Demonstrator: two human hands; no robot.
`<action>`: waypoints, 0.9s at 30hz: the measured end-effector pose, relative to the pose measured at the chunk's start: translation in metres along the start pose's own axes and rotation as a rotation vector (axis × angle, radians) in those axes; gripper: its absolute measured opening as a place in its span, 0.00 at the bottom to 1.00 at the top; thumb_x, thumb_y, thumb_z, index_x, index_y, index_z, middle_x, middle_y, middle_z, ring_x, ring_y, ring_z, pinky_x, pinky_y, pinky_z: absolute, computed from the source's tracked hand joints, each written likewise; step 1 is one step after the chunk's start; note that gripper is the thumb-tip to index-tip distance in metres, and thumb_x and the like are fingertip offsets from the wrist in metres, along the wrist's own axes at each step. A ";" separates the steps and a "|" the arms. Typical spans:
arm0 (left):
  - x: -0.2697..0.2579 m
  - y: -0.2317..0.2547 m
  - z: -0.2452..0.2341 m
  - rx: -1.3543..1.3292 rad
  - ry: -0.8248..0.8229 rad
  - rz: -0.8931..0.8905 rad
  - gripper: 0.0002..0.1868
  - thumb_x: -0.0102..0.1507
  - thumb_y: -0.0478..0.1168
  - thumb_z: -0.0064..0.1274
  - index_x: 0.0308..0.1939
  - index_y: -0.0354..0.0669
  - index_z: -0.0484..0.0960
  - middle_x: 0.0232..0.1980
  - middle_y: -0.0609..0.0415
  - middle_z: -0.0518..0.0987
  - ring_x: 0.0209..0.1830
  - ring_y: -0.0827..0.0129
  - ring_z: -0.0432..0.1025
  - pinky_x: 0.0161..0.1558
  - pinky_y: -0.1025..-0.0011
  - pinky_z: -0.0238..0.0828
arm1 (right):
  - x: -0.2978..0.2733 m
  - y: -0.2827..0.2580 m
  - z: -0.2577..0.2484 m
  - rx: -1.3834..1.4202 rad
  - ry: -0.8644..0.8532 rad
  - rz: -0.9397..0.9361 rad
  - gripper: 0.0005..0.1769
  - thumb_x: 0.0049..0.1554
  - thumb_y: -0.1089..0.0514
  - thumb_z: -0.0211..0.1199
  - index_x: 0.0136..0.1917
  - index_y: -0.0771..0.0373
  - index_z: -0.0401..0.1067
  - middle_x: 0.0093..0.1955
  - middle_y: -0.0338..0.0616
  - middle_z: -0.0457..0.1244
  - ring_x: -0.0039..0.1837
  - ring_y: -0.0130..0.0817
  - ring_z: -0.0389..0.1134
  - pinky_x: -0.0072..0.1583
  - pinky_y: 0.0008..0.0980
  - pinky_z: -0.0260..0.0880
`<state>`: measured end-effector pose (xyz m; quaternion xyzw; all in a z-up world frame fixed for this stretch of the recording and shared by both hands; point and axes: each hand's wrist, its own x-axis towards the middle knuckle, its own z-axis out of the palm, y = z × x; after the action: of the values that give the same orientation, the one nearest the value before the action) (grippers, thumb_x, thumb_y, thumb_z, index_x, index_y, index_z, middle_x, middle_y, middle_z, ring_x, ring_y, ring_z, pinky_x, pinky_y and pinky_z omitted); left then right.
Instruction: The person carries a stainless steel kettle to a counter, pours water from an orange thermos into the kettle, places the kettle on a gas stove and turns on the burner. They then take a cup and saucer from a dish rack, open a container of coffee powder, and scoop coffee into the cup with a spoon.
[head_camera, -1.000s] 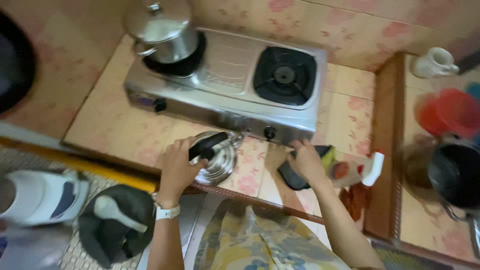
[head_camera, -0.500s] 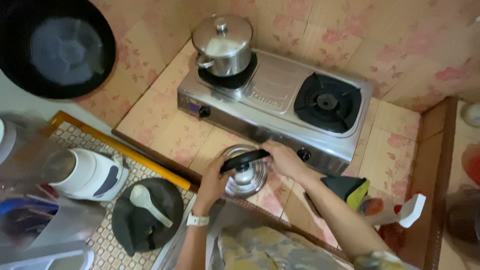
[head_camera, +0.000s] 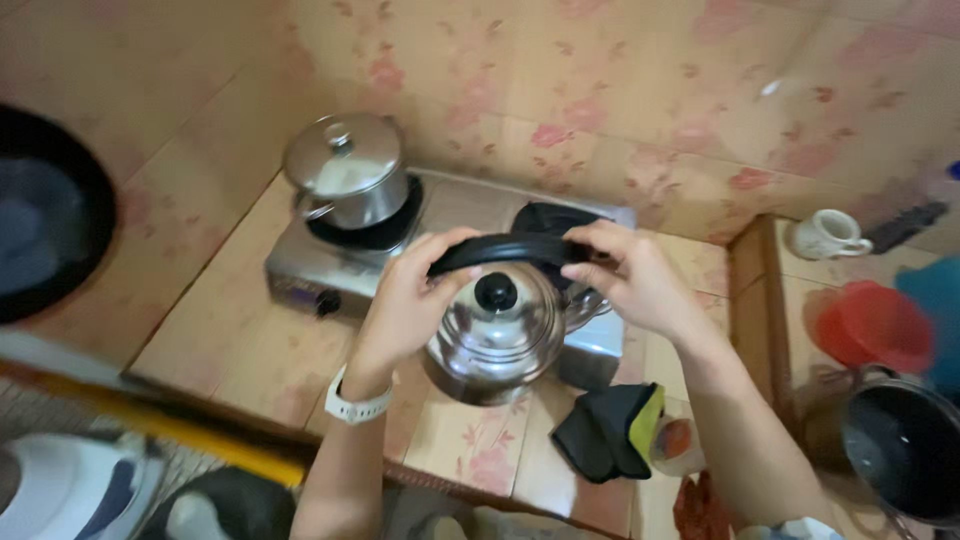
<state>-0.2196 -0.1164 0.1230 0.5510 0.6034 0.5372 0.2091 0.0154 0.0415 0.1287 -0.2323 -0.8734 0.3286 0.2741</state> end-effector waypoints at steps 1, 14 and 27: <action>0.015 -0.004 0.009 -0.003 -0.012 0.037 0.18 0.61 0.32 0.61 0.56 0.40 0.81 0.46 0.53 0.81 0.45 0.73 0.76 0.44 0.73 0.74 | 0.003 0.006 -0.012 -0.025 0.026 0.017 0.20 0.54 0.60 0.70 0.59 0.66 0.74 0.49 0.47 0.68 0.48 0.37 0.72 0.49 0.34 0.73; 0.189 -0.121 0.136 -0.237 -0.186 0.182 0.18 0.60 0.26 0.60 0.54 0.36 0.81 0.48 0.58 0.83 0.50 0.77 0.74 0.53 0.76 0.71 | 0.053 0.131 -0.064 -0.231 0.221 0.206 0.13 0.53 0.62 0.70 0.52 0.68 0.75 0.44 0.56 0.67 0.44 0.44 0.71 0.48 0.40 0.69; 0.231 -0.175 0.164 -0.366 -0.188 0.027 0.20 0.59 0.27 0.60 0.55 0.37 0.82 0.51 0.59 0.82 0.51 0.76 0.74 0.51 0.77 0.71 | 0.091 0.203 -0.054 -0.208 0.214 0.247 0.15 0.52 0.59 0.70 0.53 0.64 0.77 0.47 0.53 0.67 0.45 0.48 0.71 0.48 0.42 0.70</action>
<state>-0.2286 0.1902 -0.0074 0.5597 0.4661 0.5867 0.3540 0.0278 0.2560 0.0500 -0.3983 -0.8334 0.2411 0.2978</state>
